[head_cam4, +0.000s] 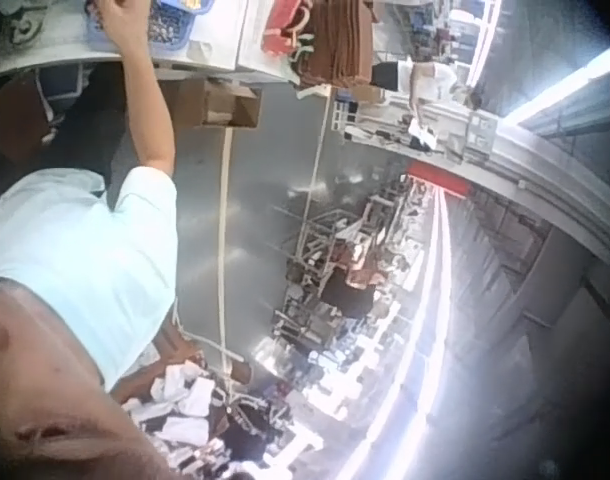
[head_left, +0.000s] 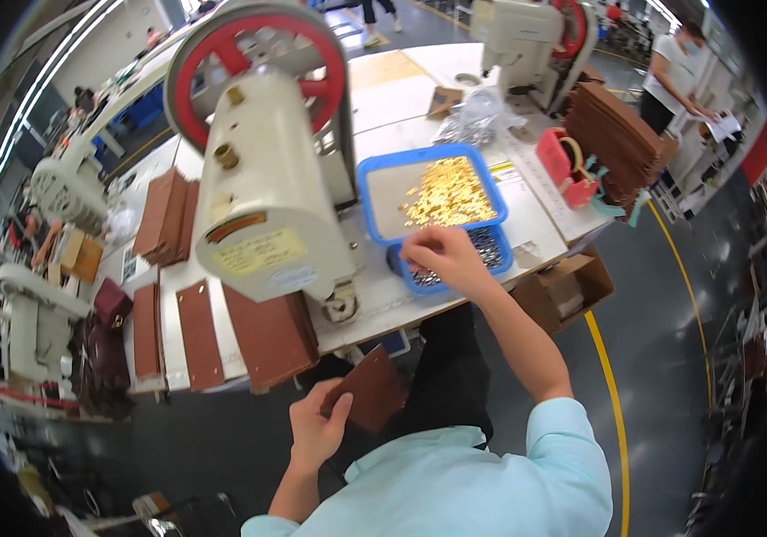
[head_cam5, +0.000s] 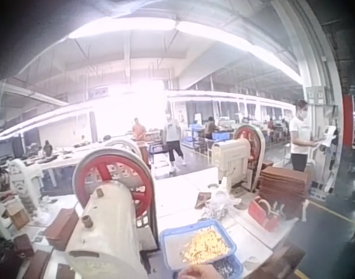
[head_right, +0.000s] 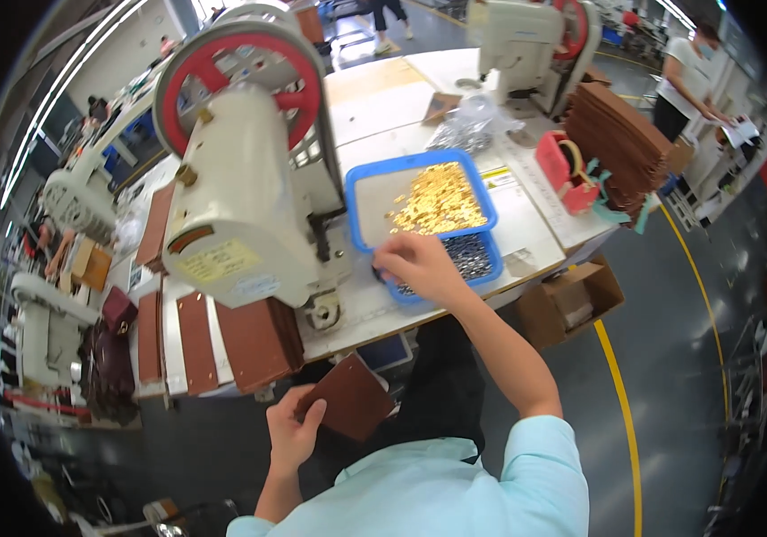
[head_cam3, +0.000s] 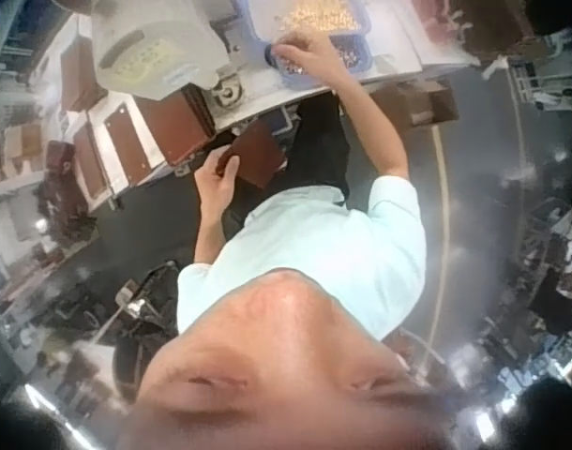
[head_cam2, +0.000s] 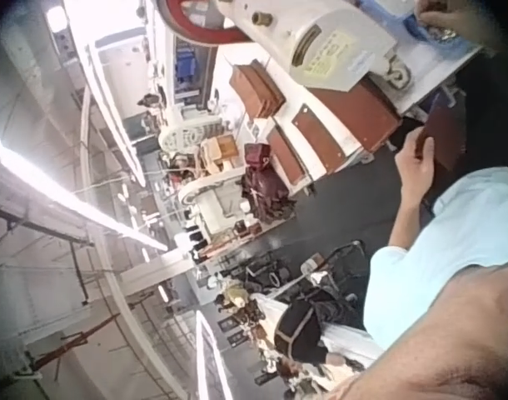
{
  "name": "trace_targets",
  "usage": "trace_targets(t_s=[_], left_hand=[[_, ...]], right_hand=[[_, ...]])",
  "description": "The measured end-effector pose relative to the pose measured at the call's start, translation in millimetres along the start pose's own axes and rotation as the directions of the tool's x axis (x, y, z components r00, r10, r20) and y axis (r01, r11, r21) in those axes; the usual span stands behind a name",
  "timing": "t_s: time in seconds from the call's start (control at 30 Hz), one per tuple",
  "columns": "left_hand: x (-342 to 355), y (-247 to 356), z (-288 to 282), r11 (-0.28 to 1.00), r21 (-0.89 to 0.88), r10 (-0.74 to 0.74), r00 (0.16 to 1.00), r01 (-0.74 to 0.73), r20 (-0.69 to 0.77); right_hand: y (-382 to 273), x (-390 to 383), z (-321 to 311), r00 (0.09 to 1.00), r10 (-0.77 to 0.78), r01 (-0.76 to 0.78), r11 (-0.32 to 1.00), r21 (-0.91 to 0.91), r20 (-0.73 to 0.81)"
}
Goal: Using a manual press machine to attach metal rivets to rectangular leather panels.
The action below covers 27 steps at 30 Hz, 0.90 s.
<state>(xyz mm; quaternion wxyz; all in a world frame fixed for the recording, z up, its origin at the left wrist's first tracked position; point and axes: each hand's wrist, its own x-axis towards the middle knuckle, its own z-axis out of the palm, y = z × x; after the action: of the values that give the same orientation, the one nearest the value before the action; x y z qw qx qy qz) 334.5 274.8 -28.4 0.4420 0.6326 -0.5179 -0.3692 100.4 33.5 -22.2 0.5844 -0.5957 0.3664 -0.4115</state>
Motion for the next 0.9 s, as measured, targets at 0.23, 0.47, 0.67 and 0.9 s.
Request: trace_targets(t_s=[0.23, 0.47, 0.67, 0.9], left_hand=[[19, 1, 2, 0.994, -0.082, 0.074, 0.996, -0.077, -0.041], [9, -5, 7, 0.984, -0.175, 0.035, 0.998, -0.026, 0.046], [4, -13, 3, 0.961, -0.274, 0.005, 0.996, 0.018, 0.085], [18, 6, -5, 1.000, -0.004, 0.010, 0.978, -0.009, 0.209]], right_hand=[[22, -102, 47, 0.968, 0.232, -0.249, 0.930, 0.270, 0.093], [50, -122, 68, 0.996, -0.025, 0.047, 0.965, 0.258, -0.089], [47, -116, 76, 0.999, 0.029, -0.039, 0.943, 0.330, 0.033], [45, -119, 80, 0.991, 0.120, -0.132, 0.929, 0.347, 0.055]])
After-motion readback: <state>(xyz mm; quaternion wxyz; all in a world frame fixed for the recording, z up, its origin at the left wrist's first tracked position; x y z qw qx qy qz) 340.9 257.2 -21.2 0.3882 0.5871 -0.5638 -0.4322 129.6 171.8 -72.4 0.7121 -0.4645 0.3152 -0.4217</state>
